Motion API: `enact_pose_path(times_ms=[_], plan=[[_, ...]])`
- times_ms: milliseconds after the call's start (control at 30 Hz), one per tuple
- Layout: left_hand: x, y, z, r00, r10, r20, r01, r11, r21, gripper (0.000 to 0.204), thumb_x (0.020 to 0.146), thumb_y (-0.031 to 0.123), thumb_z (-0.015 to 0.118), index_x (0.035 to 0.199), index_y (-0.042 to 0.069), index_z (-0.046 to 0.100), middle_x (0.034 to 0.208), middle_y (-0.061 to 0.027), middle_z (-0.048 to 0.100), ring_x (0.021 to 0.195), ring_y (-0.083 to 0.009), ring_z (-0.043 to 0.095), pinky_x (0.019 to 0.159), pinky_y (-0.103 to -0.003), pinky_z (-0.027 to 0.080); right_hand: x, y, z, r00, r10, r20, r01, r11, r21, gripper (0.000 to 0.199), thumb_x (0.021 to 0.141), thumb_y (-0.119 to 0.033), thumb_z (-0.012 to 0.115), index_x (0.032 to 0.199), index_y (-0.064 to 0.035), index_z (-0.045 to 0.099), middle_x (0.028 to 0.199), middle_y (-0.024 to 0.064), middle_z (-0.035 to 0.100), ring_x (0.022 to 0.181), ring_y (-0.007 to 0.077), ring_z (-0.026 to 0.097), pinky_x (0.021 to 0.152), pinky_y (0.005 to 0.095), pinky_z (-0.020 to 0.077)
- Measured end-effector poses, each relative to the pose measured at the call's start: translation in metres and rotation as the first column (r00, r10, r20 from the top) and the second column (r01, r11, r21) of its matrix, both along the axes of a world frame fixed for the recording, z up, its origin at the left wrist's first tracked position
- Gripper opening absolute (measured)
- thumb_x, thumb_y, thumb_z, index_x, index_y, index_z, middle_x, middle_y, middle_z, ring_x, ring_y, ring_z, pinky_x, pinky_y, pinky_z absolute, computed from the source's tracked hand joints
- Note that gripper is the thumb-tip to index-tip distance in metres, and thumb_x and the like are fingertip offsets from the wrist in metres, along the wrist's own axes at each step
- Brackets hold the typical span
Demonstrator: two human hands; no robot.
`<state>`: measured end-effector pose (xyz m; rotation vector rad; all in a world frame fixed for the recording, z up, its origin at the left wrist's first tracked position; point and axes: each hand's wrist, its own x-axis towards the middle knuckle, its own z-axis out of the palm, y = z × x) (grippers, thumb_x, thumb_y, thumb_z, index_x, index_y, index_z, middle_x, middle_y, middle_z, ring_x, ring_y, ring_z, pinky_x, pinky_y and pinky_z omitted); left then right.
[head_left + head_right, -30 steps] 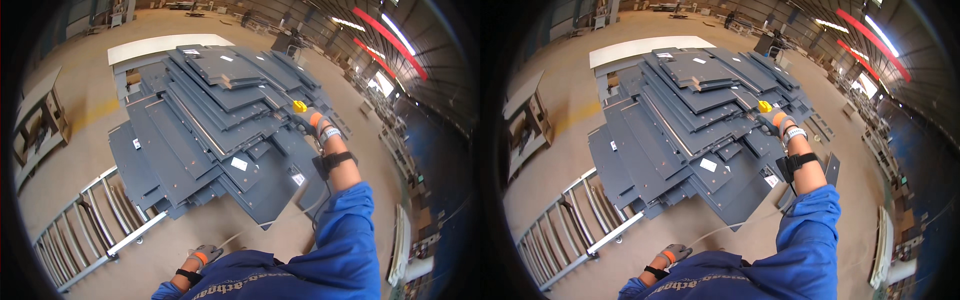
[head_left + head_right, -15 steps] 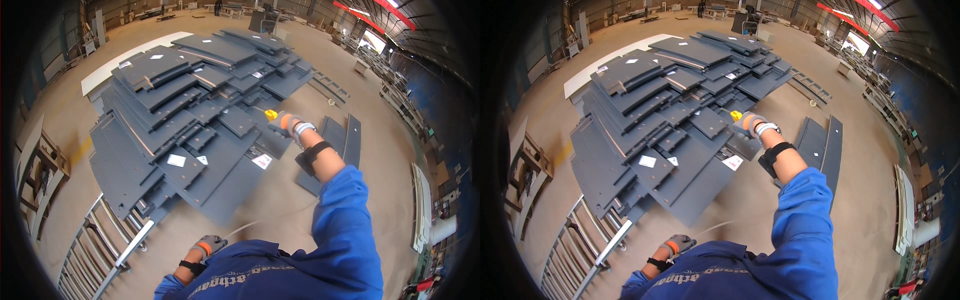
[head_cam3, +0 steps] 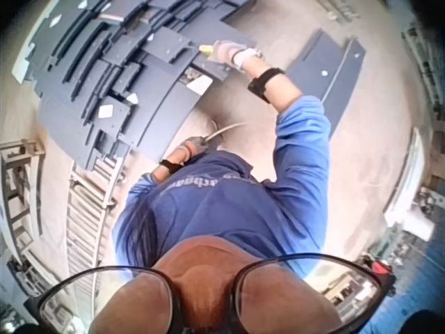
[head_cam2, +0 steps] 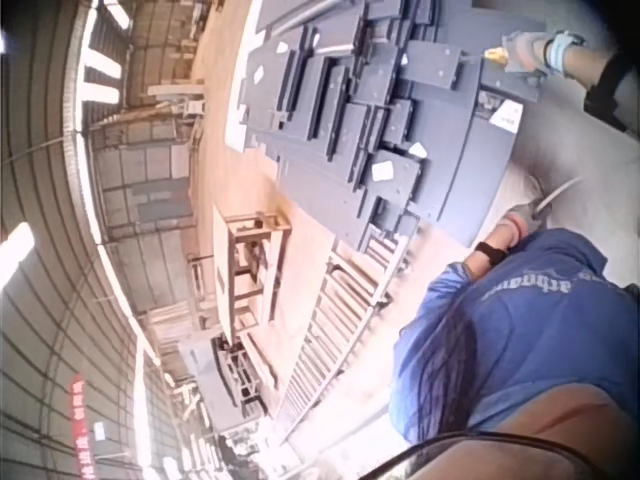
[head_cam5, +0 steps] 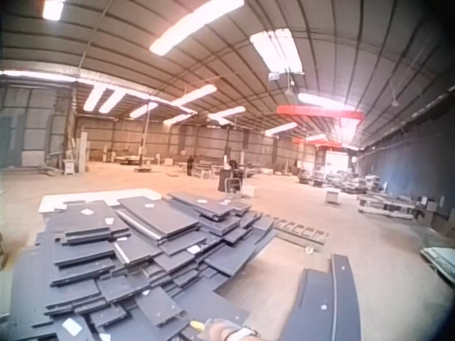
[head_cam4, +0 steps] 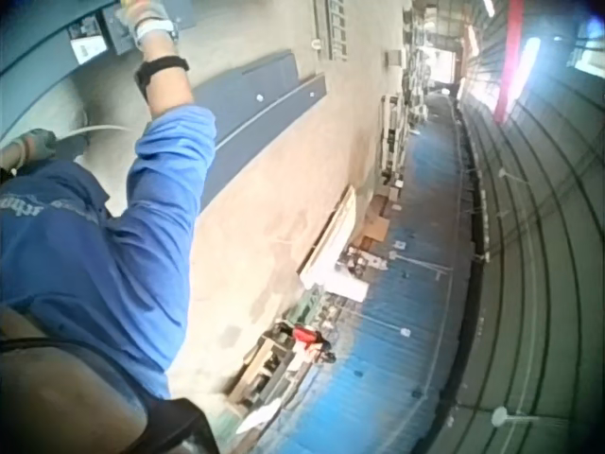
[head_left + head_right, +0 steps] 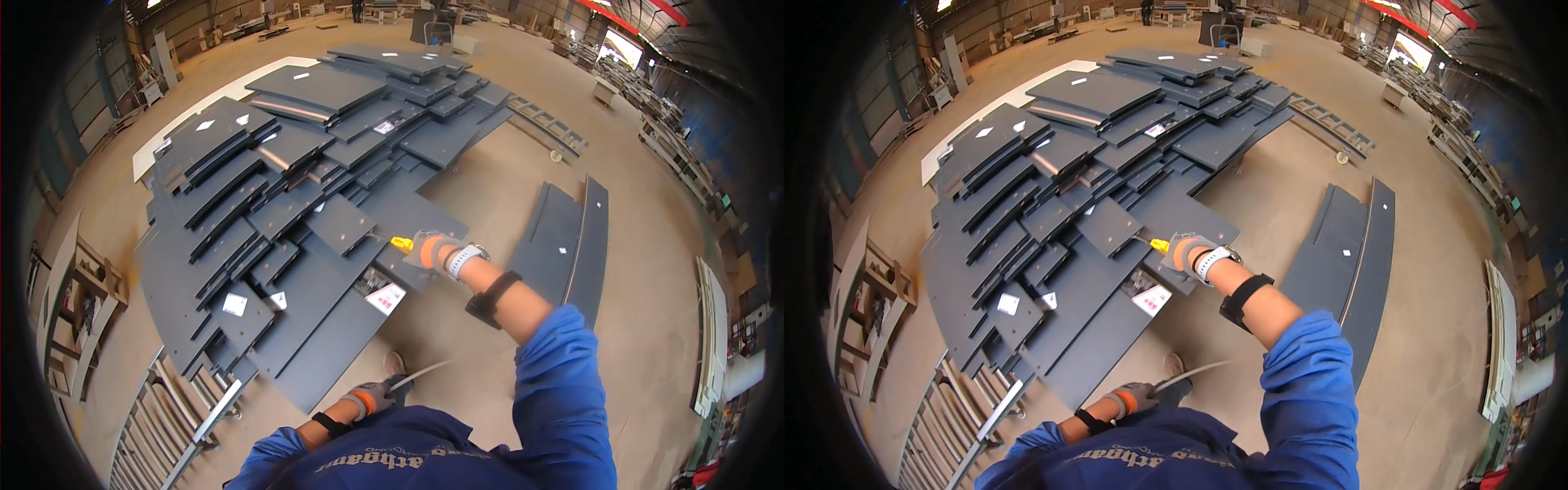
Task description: Cleaning wooden boards using an air nozzle and moving them from a stack to a workbench.
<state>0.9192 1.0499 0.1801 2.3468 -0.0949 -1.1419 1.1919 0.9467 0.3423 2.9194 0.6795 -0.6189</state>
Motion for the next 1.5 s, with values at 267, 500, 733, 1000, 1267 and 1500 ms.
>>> enact_pose_path(times_ms=[267, 500, 733, 1000, 1267, 1500], plan=[[0.145, -0.059, -0.013, 0.992, -0.118, 0.033, 0.120, 0.991, -0.055, 0.058, 0.081, 0.048, 0.054, 0.110, -0.002, 0.059, 0.102, -0.0266, 0.063, 0.097, -0.0388, 0.062, 0.089, -0.039, 0.045, 0.138, -0.054, 0.070, 0.897, -0.425, -0.122, 0.442, 0.863, 0.243, 0.032, 0.081, -0.030, 0.055, 0.091, -0.0011, 0.065, 0.070, 0.0071, 0.067, 0.057, 0.0177, 0.063, 0.057, 0.0313, 0.0508], [0.210, -0.068, -0.004, 0.977, -0.213, 0.021, 0.213, 0.976, -0.043, 0.064, 0.084, 0.056, 0.044, 0.102, -0.001, 0.067, 0.102, -0.0202, 0.066, 0.101, -0.0346, 0.062, 0.093, -0.038, 0.039, 0.208, -0.053, 0.034, 0.979, -0.183, -0.093, 0.189, 0.980, 0.059, 0.038, 0.077, -0.033, 0.058, 0.097, -0.0019, 0.064, 0.082, 0.0103, 0.070, 0.064, 0.0219, 0.067, 0.064, 0.0336, 0.0530], [0.255, -0.106, -0.022, 0.996, -0.029, -0.087, 0.025, 0.999, -0.046, 0.070, 0.084, 0.056, 0.051, 0.115, -0.007, 0.056, 0.111, -0.0267, 0.061, 0.107, -0.0359, 0.059, 0.094, -0.038, 0.042, 0.377, -0.142, 0.017, 0.810, -0.399, -0.429, 0.556, 0.753, 0.351, 0.029, 0.080, -0.027, 0.053, 0.092, -0.0028, 0.063, 0.075, 0.0080, 0.069, 0.057, 0.0169, 0.064, 0.053, 0.0325, 0.0501], [0.358, -0.194, -0.022, 0.983, 0.112, -0.146, -0.110, 0.994, 0.018, 0.062, 0.085, 0.056, 0.045, 0.116, 0.005, 0.061, 0.117, -0.0194, 0.061, 0.112, -0.0329, 0.056, 0.097, -0.038, 0.040, 0.448, -0.211, 0.044, 0.869, -0.335, -0.364, 0.489, 0.688, 0.536, 0.028, 0.079, -0.023, 0.058, 0.097, -0.0012, 0.060, 0.074, 0.0086, 0.067, 0.060, 0.0161, 0.064, 0.050, 0.0296, 0.0503], [0.427, -0.248, 0.036, 0.949, 0.298, -0.099, -0.303, 0.952, -0.041, 0.048, 0.084, 0.042, 0.052, 0.117, 0.008, 0.061, 0.115, -0.0192, 0.062, 0.111, -0.0339, 0.057, 0.096, -0.037, 0.041, 0.615, -0.344, 0.081, 0.690, -0.243, -0.682, 0.724, 0.232, 0.650, 0.015, 0.081, -0.018, 0.061, 0.074, -0.0128, 0.049, 0.053, 0.0005, 0.048, 0.040, 0.0137, 0.043, 0.037, 0.0293, 0.0322], [0.483, -0.262, 0.028, 0.940, 0.342, -0.013, -0.342, 0.939, -0.039, 0.040, 0.082, 0.035, 0.057, 0.112, 0.009, 0.063, 0.105, -0.0191, 0.065, 0.104, -0.0339, 0.060, 0.092, -0.038, 0.044, 0.657, -0.317, 0.097, 0.822, -0.283, -0.494, 0.556, 0.586, 0.590, 0.018, 0.080, -0.028, 0.062, 0.086, -0.0108, 0.060, 0.064, 0.0015, 0.060, 0.050, 0.0133, 0.055, 0.046, 0.0253, 0.0439]])
